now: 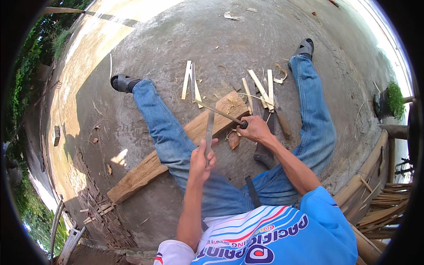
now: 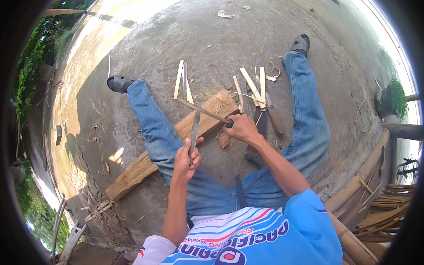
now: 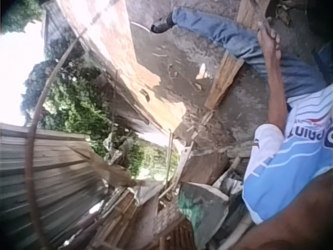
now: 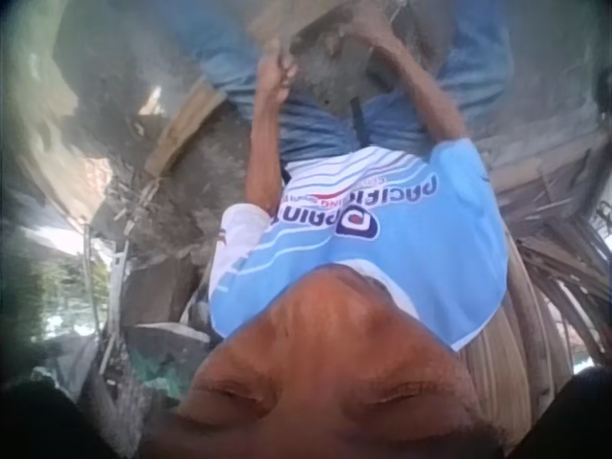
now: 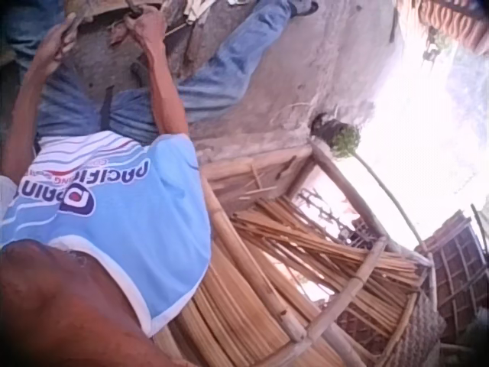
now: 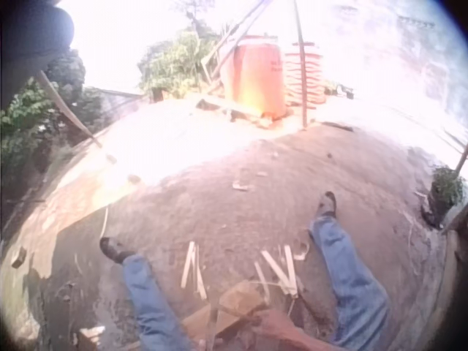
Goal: The person sits on the ground and uses a knife to shave thin strips from a small wooden block. They repeatedly hold the block, shave off curls, and place the strips on the ground beside them.
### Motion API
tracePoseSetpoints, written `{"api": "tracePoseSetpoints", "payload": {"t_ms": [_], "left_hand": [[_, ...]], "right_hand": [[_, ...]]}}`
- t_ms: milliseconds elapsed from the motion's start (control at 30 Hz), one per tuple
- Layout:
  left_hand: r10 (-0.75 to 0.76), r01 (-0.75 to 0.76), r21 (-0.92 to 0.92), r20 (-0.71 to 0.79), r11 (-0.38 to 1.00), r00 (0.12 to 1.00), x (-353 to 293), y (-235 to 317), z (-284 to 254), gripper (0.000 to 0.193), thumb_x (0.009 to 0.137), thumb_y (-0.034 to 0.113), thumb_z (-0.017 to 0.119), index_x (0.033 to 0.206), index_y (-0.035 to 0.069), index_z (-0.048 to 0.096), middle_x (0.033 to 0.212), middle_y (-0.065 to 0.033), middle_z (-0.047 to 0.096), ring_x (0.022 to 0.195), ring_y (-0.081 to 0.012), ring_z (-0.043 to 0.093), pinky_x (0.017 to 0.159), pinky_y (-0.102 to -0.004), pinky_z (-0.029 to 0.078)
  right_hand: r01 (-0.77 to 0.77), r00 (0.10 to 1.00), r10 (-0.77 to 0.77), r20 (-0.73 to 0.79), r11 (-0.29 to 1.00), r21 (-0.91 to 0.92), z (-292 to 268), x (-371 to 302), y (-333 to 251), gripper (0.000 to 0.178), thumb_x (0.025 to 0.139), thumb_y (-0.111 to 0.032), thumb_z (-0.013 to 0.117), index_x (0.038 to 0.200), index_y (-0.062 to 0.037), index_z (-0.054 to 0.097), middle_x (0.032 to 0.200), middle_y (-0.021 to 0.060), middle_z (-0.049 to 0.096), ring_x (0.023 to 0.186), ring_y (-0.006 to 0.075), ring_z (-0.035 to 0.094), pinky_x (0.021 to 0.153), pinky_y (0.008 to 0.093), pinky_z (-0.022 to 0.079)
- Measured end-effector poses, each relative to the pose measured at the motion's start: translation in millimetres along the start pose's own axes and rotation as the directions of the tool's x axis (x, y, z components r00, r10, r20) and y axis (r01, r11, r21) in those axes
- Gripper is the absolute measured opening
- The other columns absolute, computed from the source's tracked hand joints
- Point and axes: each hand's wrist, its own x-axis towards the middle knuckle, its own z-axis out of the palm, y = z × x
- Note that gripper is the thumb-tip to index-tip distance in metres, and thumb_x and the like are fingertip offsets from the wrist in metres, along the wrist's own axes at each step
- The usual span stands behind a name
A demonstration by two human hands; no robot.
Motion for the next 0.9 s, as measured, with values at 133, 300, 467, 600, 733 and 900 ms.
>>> {"api": "tracePoseSetpoints", "payload": {"t_ms": [133, 300, 467, 600, 733, 900], "left_hand": [[0.098, -0.097, 0.021, -0.061, 0.995, 0.993, 7.2, 1.9, 11.8, 0.032, 0.112, 0.036, 0.051, 0.12, 0.005, 0.058, 0.067, 0.0023, 0.045, 0.048, -0.0078, 0.044, 0.04, -0.0205, 0.029], [0.098, -0.097, 0.062, -0.023, 0.993, 0.995, -9.3, 0.4, 16.3, 0.028, 0.112, 0.035, 0.05, 0.116, 0.008, 0.057, 0.064, 0.0024, 0.045, 0.048, -0.0071, 0.044, 0.037, -0.0212, 0.027], [0.124, -0.118, 0.097, -0.063, 0.988, 0.99, -10.8, -0.8, 18.8, 0.029, 0.112, 0.036, 0.051, 0.108, 0.009, 0.057, 0.062, 0.0027, 0.044, 0.046, -0.0069, 0.043, 0.037, -0.0214, 0.026], [0.11, -0.108, 0.161, -0.002, 0.981, 0.994, -15.8, 1.0, 21.2, 0.03, 0.112, 0.037, 0.05, 0.096, 0.011, 0.052, 0.062, 0.003, 0.044, 0.046, -0.0067, 0.044, 0.037, -0.0208, 0.026], [0.114, -0.101, 0.179, -0.062, 0.979, 0.992, -11.8, 3.4, 24.2, 0.032, 0.112, 0.037, 0.049, 0.094, 0.011, 0.049, 0.062, 0.0026, 0.045, 0.047, -0.0069, 0.045, 0.036, -0.021, 0.027], [0.149, -0.137, 0.136, -0.081, 0.981, 0.985, 1.5, -4.5, 15.3, 0.033, 0.112, 0.039, 0.049, 0.095, 0.011, 0.05, 0.062, 0.0025, 0.046, 0.046, -0.0074, 0.046, 0.037, -0.0215, 0.029]], "right_hand": [[0.138, 0.99, -0.14, 0.022, 0.987, 0.078, 37.5, -46.4, -18.9, 0.03, 0.08, -0.036, 0.076, 0.096, -0.0107, 0.077, 0.08, 0.0176, 0.073, 0.078, 0.0401, 0.071, 0.071, 0.0486, 0.055], [0.041, 0.996, -0.037, -0.079, 0.998, 0.057, 29.4, -15.3, -0.1, 0.027, 0.08, -0.035, 0.077, 0.091, -0.0101, 0.075, 0.078, 0.0165, 0.073, 0.077, 0.0387, 0.071, 0.069, 0.0482, 0.055], [0.234, 0.966, -0.241, -0.097, 0.969, -0.072, 28.6, -24.7, -7.8, 0.027, 0.08, -0.035, 0.076, 0.09, -0.0101, 0.076, 0.073, 0.0159, 0.072, 0.074, 0.0372, 0.072, 0.068, 0.0489, 0.055], [-0.081, 0.992, 0.089, -0.09, 0.993, 0.091, 17.9, -0.9, 8.6, 0.03, 0.081, -0.036, 0.076, 0.096, -0.0101, 0.077, 0.077, 0.0158, 0.074, 0.076, 0.037, 0.073, 0.071, 0.0482, 0.057], [-0.063, 0.985, 0.073, -0.158, 0.996, 0.071, 12.5, -4.3, 7.5, 0.033, 0.083, -0.037, 0.074, 0.101, -0.0092, 0.078, 0.076, 0.0155, 0.074, 0.075, 0.0358, 0.073, 0.07, 0.0474, 0.057], [-0.132, 0.99, 0.139, -0.011, 0.96, 0.248, 29.0, -11.9, 10.0, 0.034, 0.082, -0.037, 0.077, 0.1, -0.0085, 0.078, 0.076, 0.0168, 0.074, 0.071, 0.0361, 0.072, 0.069, 0.0467, 0.056]]}}
